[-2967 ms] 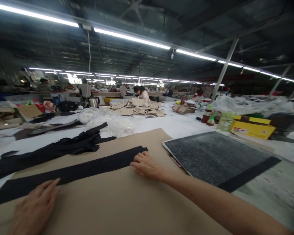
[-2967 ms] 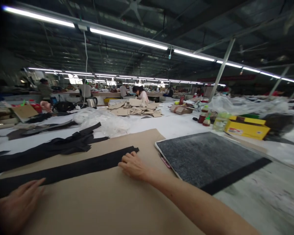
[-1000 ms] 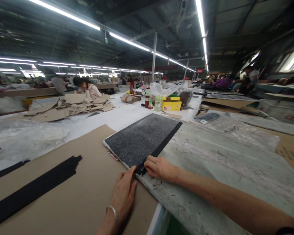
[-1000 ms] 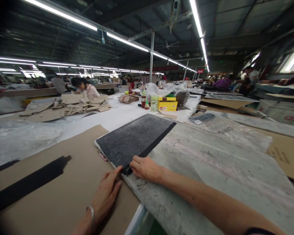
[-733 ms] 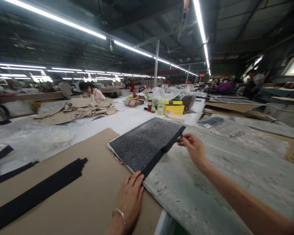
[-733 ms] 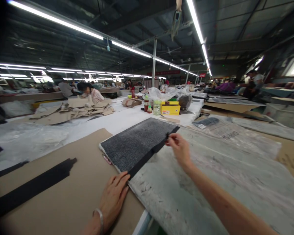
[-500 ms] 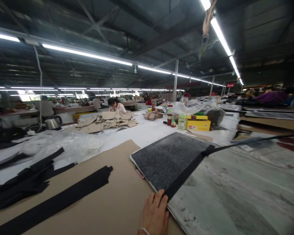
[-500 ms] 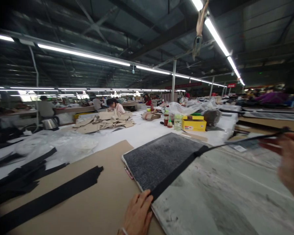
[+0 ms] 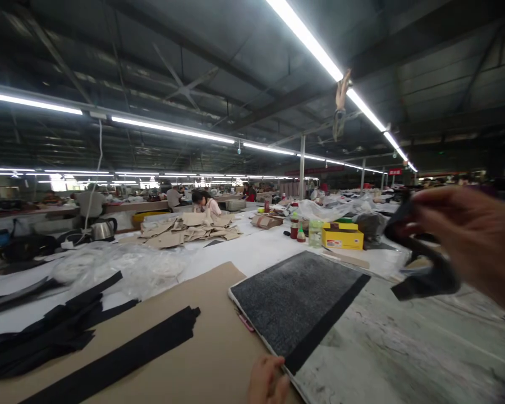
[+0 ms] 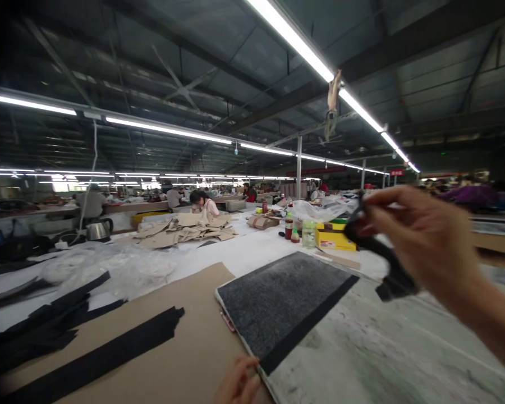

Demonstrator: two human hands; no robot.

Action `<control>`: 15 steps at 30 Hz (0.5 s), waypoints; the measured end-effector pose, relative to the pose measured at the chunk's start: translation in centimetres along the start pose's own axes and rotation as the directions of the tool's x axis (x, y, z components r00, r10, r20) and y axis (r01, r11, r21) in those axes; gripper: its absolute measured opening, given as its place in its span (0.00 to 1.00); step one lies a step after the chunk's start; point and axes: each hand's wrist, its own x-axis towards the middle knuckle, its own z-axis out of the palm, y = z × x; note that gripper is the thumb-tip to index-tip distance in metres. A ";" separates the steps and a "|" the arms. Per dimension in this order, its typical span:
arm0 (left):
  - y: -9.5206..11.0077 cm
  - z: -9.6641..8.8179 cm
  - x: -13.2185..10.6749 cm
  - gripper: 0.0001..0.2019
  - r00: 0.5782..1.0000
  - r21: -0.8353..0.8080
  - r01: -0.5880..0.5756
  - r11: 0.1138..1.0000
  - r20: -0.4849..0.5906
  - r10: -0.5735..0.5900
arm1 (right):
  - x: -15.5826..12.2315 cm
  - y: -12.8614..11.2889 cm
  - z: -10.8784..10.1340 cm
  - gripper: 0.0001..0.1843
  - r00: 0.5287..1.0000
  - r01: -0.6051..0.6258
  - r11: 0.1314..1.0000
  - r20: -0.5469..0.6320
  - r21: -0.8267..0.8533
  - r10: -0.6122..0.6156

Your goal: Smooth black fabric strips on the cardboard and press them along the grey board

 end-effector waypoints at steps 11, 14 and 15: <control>2.2 -9.8 -11.8 0.32 0.880 -0.555 0.052 0.830 -0.367 -0.300 | -16.3 -11.8 23.1 0.08 0.659 0.154 0.926 0.663 0.344 -0.356; 1.3 -11.8 -16.4 0.29 0.784 -0.604 0.084 0.792 -0.451 -0.427 | -19.9 -14.9 26.5 0.09 0.541 0.127 0.879 0.711 0.459 -0.449; 1.0 -12.5 -17.9 0.29 0.755 -0.613 0.089 0.785 -0.473 -0.454 | -20.9 -15.9 27.4 0.09 0.503 0.122 0.866 0.722 0.485 -0.475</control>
